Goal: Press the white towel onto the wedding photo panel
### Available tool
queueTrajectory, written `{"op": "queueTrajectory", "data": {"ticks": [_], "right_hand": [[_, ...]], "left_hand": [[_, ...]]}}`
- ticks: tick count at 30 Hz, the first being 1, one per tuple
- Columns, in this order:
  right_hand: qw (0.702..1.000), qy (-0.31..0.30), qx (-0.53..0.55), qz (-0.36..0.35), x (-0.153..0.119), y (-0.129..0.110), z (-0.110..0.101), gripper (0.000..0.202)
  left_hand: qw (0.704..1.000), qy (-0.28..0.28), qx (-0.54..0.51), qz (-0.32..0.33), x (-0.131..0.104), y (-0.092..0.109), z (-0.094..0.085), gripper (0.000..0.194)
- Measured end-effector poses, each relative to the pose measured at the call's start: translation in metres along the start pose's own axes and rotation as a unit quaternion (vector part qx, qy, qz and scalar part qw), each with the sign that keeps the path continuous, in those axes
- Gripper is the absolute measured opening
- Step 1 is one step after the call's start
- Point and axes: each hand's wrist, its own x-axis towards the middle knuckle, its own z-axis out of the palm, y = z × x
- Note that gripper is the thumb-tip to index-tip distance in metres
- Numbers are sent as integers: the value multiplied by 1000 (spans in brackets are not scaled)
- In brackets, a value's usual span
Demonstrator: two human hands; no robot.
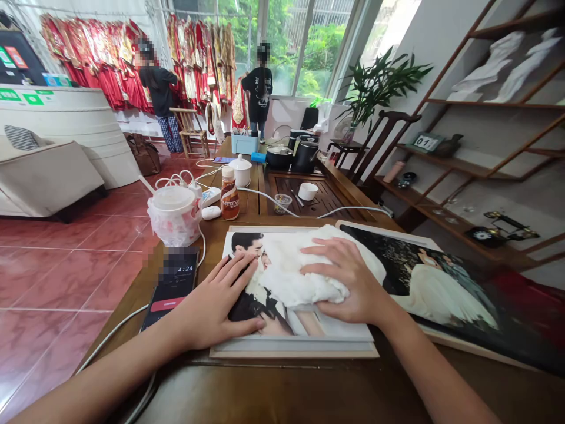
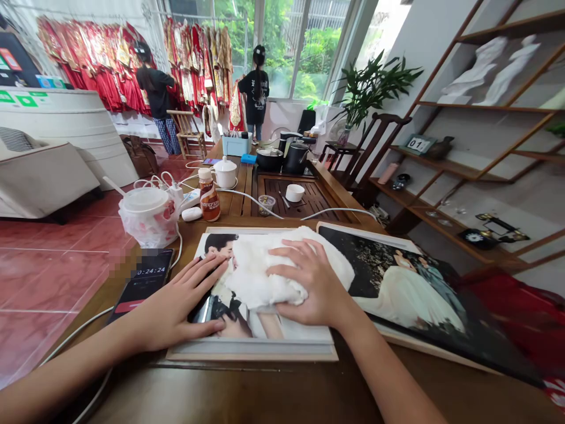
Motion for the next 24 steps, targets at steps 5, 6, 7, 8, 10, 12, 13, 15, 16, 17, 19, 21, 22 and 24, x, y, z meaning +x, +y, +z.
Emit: {"op": "queueTrajectory", "data": {"ticks": [5,6,7,8,10,12,13,15,16,17,19,21,22,24], "right_hand": [[998,-39,25,-34,7,-27,3,51],[998,-45,30,-36,7,-29,3,51],[998,-49,33,-35,8,-29,3,51],[998,-51,33,-32,7,-28,2,51],[998,-46,25,-20,6,-22,1,50],[999,-36,14,-12,4,-18,1,49],[999,-33,10,-12,4,-18,1,49],[999,-34,11,-18,5,-23,2,49],[999,-37,14,-23,5,-27,2,50],[999,-40,18,-29,6,-31,3,51],[998,-47,29,-36,8,-37,3,52],[997,-53,37,-38,8,-38,3,52],[997,-55,39,-36,8,-37,2,52],[997,-58,39,-28,8,-34,1,51]], "left_hand": [[1000,-1,13,7,0,0,-2,87],[1000,1,14,9,0,0,-2,88],[1000,3,14,10,0,0,-1,88],[1000,6,12,10,0,0,-1,87],[1000,9,7,7,0,0,0,84],[1000,9,3,4,0,0,0,83],[1000,10,3,3,0,0,0,83],[1000,11,1,5,0,0,-1,83],[1000,10,1,8,0,0,-1,84],[1000,7,1,10,0,-1,-1,86],[1000,-1,3,13,0,-1,-1,92],[1000,-2,4,12,-1,-2,1,94],[1000,0,4,12,-1,-2,1,93],[1000,8,3,11,0,-1,1,88]]}}
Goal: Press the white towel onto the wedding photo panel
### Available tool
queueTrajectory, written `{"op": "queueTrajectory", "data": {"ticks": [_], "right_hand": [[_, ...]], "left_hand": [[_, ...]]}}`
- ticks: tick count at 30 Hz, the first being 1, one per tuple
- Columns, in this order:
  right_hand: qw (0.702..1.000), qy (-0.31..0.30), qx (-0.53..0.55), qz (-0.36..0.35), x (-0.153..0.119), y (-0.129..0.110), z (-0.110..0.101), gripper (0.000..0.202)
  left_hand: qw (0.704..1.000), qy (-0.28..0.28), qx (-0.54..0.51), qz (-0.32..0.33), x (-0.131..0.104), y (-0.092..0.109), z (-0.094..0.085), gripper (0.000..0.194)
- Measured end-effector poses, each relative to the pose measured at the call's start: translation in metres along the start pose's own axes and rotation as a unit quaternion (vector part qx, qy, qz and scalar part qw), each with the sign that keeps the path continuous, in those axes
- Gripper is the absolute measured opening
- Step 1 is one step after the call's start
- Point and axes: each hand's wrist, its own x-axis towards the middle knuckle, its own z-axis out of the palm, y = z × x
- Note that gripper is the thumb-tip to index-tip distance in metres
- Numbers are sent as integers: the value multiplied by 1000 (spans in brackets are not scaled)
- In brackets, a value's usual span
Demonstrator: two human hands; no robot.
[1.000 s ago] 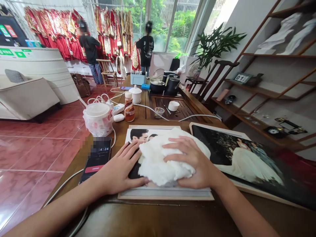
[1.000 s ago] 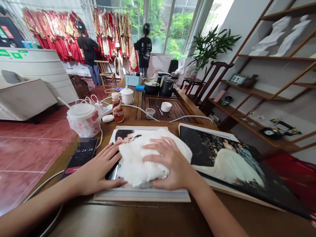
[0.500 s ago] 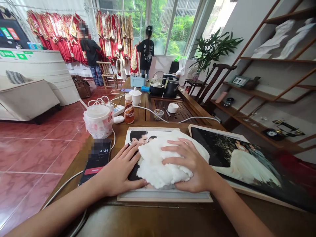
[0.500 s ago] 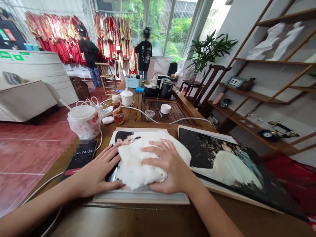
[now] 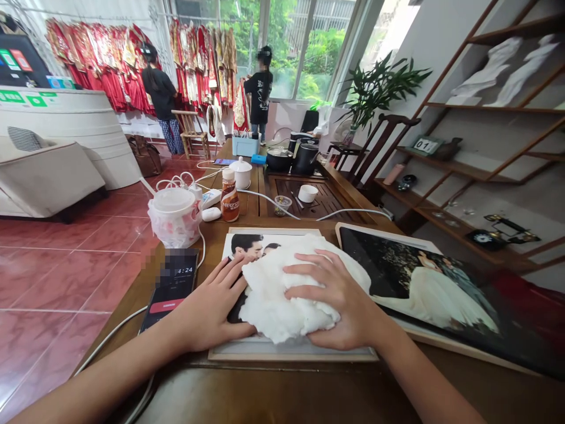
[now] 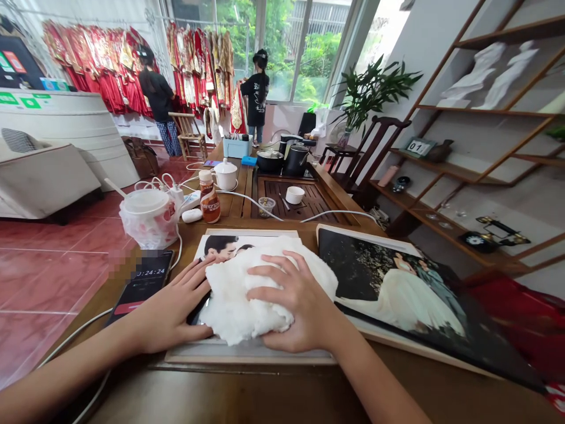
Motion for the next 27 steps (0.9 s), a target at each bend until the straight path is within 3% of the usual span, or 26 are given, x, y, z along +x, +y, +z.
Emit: {"op": "queueTrajectory", "data": {"ticks": [13,23,27], "right_hand": [[998,26,-44,23,-6,22,-1,46],[1000,1,20,-7,4,-18,5,54],[999,4,31,-12,4,-21,7,52]], "left_hand": [[1000,2,-10,-9,-2,1,-1,86],[1000,-8,-22,-1,-1,0,-2,95],[999,-16,-27,-6,2,1,-1,94]]}}
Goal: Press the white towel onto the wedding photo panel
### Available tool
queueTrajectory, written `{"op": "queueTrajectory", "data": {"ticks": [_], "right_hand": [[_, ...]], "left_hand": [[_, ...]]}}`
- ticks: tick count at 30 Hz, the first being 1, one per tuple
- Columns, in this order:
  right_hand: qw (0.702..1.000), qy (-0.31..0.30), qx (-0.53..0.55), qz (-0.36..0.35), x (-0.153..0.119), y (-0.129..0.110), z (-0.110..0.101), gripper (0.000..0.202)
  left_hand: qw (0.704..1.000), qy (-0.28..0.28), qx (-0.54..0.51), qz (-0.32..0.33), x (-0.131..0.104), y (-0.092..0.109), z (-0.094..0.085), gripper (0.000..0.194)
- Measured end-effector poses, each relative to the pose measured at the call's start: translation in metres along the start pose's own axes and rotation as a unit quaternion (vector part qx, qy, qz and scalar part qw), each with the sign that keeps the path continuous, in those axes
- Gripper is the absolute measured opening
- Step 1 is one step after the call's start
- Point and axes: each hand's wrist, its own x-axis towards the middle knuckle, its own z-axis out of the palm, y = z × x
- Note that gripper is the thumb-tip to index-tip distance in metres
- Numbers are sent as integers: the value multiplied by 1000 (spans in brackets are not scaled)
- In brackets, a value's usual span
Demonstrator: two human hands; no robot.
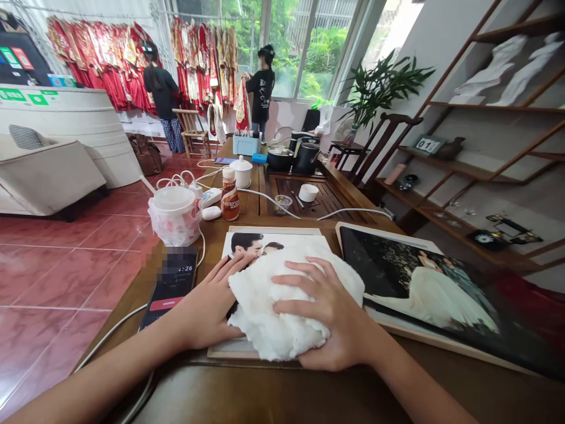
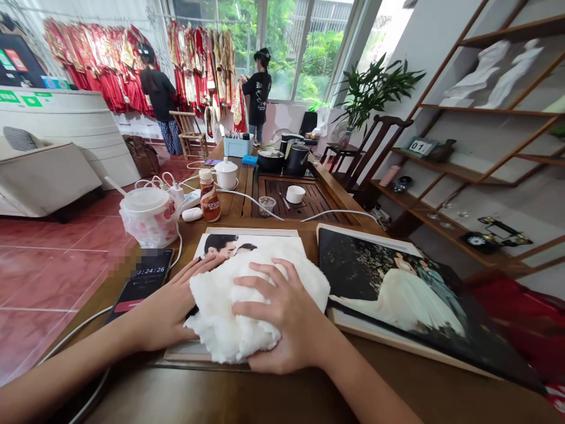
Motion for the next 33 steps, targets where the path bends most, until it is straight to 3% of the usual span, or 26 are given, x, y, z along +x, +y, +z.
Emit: {"op": "queueTrajectory", "data": {"ticks": [23,29,33], "right_hand": [[1000,-1,-11,0,-2,5,-1,50],[998,5,-56,26,-6,22,-6,51],[994,23,-96,53,-11,40,-10,44]], "left_hand": [[1000,-2,6,5,0,-1,1,96],[1000,21,22,8,-2,-1,2,86],[1000,6,26,-7,-2,1,1,86]]}}
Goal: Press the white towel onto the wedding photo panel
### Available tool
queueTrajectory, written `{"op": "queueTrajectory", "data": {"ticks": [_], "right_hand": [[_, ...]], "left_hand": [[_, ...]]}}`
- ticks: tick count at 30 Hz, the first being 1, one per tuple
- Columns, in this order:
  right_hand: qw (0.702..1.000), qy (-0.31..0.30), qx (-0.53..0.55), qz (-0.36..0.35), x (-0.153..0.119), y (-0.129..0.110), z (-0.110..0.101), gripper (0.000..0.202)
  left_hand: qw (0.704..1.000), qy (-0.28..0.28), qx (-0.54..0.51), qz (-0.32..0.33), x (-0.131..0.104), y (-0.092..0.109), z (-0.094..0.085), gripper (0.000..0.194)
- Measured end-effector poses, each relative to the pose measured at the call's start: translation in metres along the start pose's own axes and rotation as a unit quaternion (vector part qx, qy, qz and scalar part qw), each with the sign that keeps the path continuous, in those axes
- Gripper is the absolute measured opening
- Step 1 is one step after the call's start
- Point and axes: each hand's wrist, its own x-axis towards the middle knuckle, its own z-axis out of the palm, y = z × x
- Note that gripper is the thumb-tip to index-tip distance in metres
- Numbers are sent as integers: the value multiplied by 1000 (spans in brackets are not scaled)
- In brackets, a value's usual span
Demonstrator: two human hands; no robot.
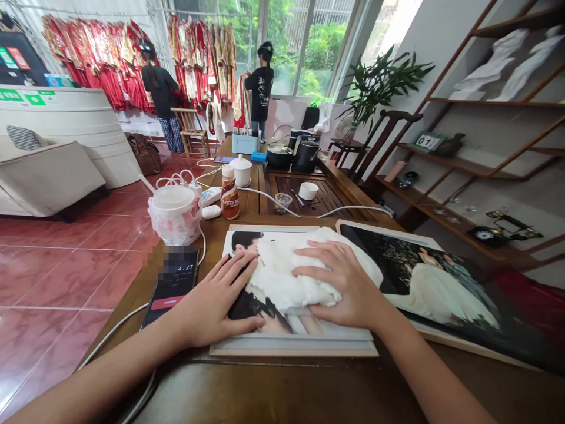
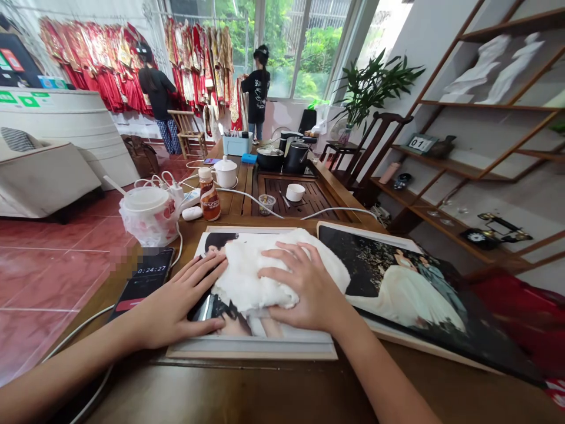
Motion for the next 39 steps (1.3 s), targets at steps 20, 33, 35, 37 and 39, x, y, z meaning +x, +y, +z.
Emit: {"op": "queueTrajectory", "data": {"ticks": [20,33,35,37,39], "right_hand": [[996,-40,56,-56,3,-29,-4,61],[1000,9,2,9,-4,9,-6,48],[1000,10,6,-6,-1,-3,-5,51],[999,-2,25,-34,2,-19,-3,56],[997,-16,43,-59,4,-32,-1,61]], "left_hand": [[1000,-4,4,14,-2,-4,2,91],[1000,8,-1,6,-1,0,0,88],[1000,19,-4,9,-2,-1,0,87],[1000,21,-4,14,-3,-2,0,87],[1000,13,-2,19,-3,-4,1,91]]}}
